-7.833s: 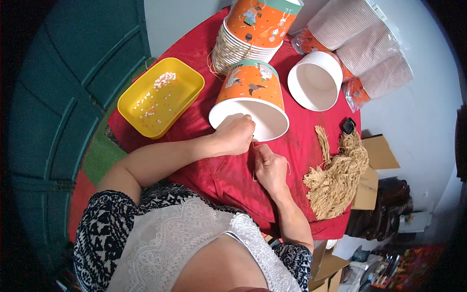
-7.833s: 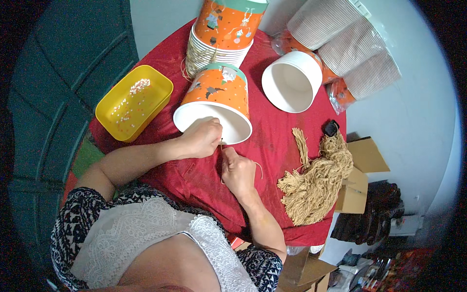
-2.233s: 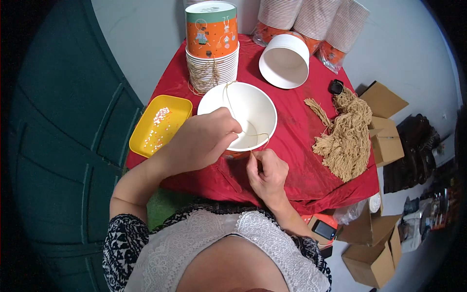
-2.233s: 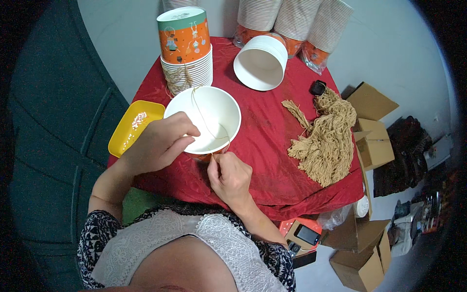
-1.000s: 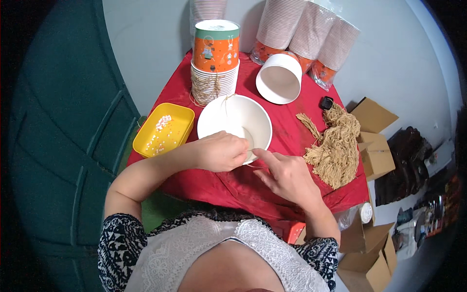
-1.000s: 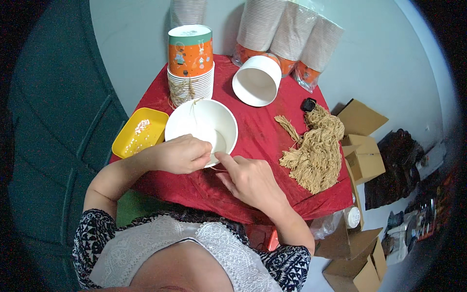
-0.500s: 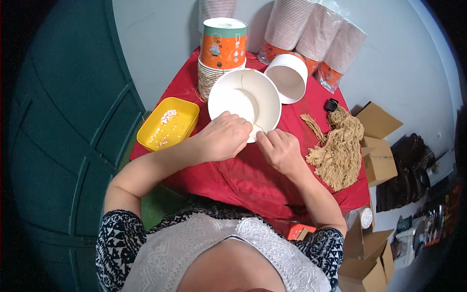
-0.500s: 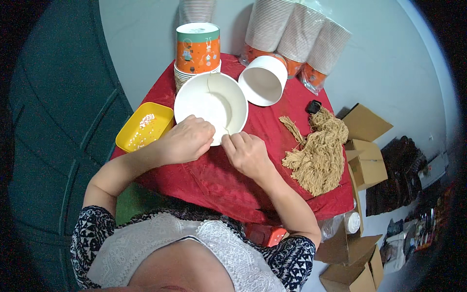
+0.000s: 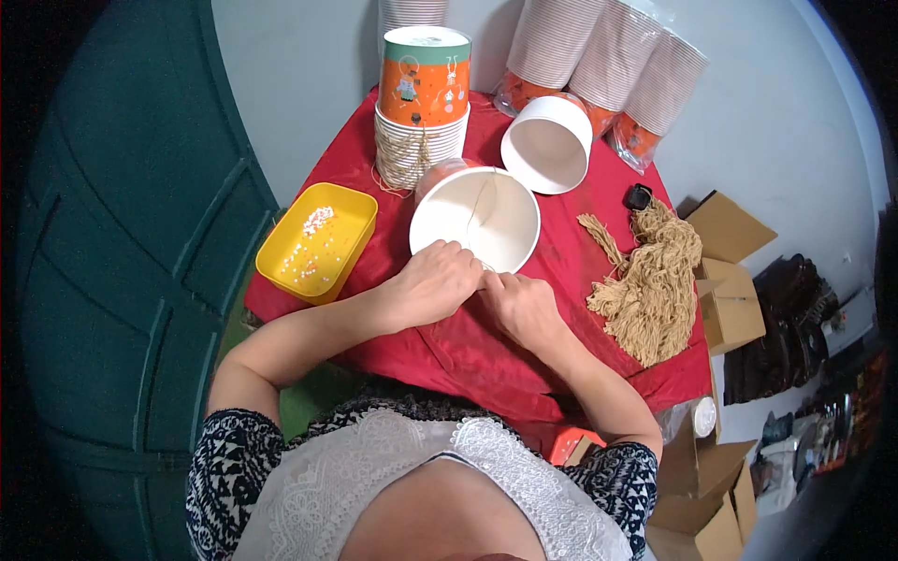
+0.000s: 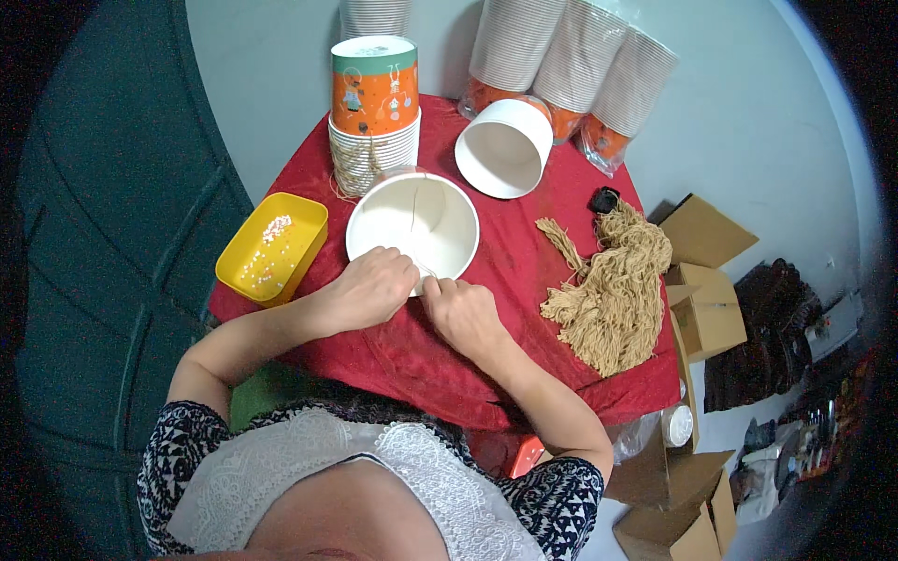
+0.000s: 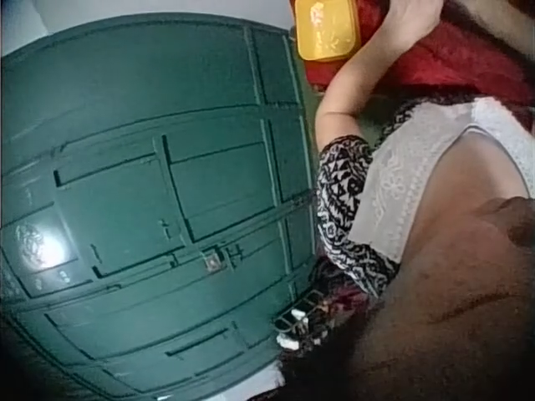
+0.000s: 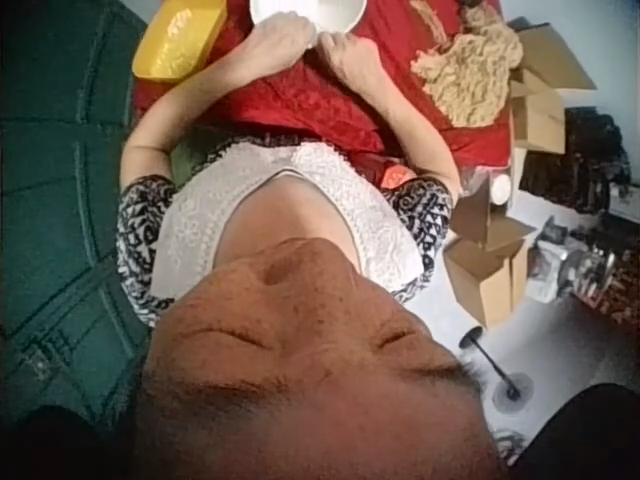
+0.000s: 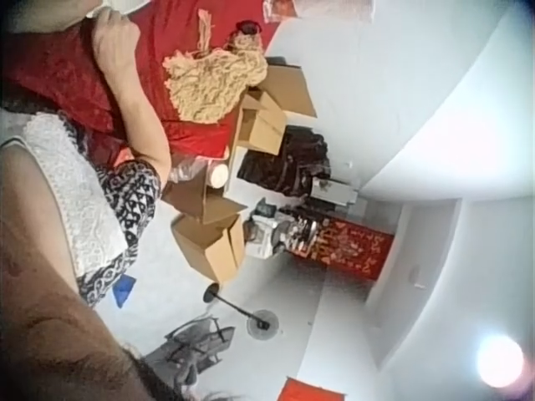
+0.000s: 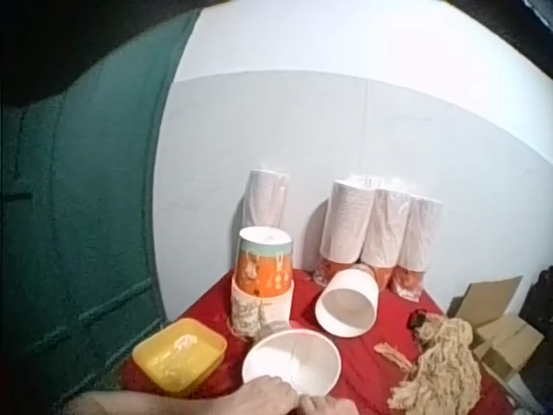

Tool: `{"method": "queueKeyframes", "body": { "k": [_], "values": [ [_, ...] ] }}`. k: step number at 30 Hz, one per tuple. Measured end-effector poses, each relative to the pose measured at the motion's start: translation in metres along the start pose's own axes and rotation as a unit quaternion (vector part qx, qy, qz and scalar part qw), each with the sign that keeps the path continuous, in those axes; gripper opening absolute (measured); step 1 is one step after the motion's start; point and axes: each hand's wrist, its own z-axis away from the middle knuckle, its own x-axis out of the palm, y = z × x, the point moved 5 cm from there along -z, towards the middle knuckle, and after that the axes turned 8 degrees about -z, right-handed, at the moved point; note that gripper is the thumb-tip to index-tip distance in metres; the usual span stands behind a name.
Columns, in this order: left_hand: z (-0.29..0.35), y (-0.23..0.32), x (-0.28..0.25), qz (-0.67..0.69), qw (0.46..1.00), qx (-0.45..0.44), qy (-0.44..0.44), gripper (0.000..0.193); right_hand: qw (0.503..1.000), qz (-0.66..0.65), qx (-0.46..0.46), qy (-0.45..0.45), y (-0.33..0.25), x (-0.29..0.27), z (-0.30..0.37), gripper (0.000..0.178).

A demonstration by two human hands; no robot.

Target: Threading a string through holes in paper buckets to create handles.

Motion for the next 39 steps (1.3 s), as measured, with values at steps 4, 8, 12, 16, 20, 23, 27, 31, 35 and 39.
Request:
{"method": "queueKeyframes", "body": {
  "k": [4,8,12,16,20,23,27,31,35,39],
  "values": [
    [0.001,-0.006,0.025,0.044,0.992,-0.044,-0.109,0.009,0.990,-0.055,0.065,-0.114,0.002,0.009,0.003,0.010],
    [-0.001,-0.008,0.039,0.163,0.973,-0.123,-0.104,0.011,0.982,-0.050,0.085,-0.162,0.011,0.021,0.009,0.009],
    [0.005,-0.014,0.051,0.236,0.949,-0.187,-0.091,0.013,0.981,-0.079,0.091,-0.151,0.010,0.025,0.002,0.008],
    [0.004,-0.019,0.060,0.263,0.934,-0.226,-0.083,0.016,0.978,-0.081,0.092,-0.169,0.014,0.024,-0.004,0.009],
    [-0.003,-0.028,0.065,0.265,0.930,-0.246,-0.072,0.020,0.976,-0.069,0.088,-0.186,0.025,0.026,-0.011,0.009],
    [-0.009,-0.037,0.070,0.257,0.933,-0.238,-0.076,0.020,0.976,-0.068,0.087,-0.186,0.035,0.033,-0.016,0.009],
    [-0.008,-0.041,0.074,0.258,0.919,-0.258,-0.152,0.019,0.969,-0.119,0.120,-0.178,0.046,0.032,-0.018,0.010],
    [-0.003,-0.039,0.073,0.288,0.909,-0.257,-0.154,0.015,0.959,-0.192,0.135,-0.160,0.048,0.029,-0.017,0.012],
    [0.001,-0.038,0.068,0.309,0.909,-0.241,-0.142,0.014,0.954,-0.245,0.130,-0.115,0.046,0.017,-0.015,0.012],
    [0.002,-0.032,0.073,0.297,0.918,-0.224,-0.136,0.017,0.952,-0.277,0.130,-0.025,0.036,-0.014,-0.023,0.017]
  ]
}}
